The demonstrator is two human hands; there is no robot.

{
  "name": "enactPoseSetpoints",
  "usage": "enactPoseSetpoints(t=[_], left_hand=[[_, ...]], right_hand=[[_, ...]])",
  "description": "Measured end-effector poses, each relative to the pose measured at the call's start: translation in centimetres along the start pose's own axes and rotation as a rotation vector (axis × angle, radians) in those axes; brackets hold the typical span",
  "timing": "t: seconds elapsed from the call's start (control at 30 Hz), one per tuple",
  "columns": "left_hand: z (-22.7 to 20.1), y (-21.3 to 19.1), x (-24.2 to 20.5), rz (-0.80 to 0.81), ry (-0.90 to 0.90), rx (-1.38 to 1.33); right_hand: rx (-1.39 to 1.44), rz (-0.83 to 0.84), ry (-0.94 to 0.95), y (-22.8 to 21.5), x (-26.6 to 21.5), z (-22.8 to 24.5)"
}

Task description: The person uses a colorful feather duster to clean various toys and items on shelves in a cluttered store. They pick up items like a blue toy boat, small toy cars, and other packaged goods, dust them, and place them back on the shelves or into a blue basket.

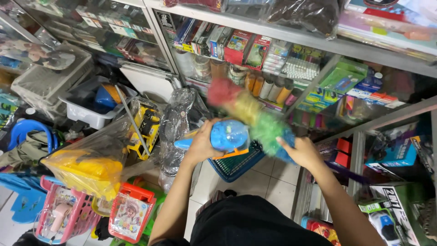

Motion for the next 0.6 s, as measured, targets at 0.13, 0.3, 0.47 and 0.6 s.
enactPoseSetpoints(t=[0.13, 0.3, 0.47, 0.6], left_hand=[[0.9, 1.1, -1.1, 0.074, -0.067, -0.009], [-2.5, 0.2, -0.7, -0.010, 0.039, -0.270], [-1.3, 0.9, -0.3, -0.213, 0.025, -0.672], [3.7, 4.4, -0.3, -0.463, -0.108, -1.373]], right_hand=[[0.138, 0.069, -0.017, 4.9, 4.4, -6.4], [0.381, -0.003, 0.100, 5.1, 5.8, -8.1], [0.421, 0.013, 0.146, 3.4, 3.7, -1.6], [0.238, 0.211, 0.086, 9.7, 4.9, -6.8]])
Point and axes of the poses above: each hand's wrist, its own x-axis towards the middle knuckle, its own y-axis out of the palm, z = x × y, the point moved 1 cm from there along x, towards the middle knuckle, and after that the axes turned 3 degrees about -y, right-handed, at the moved point
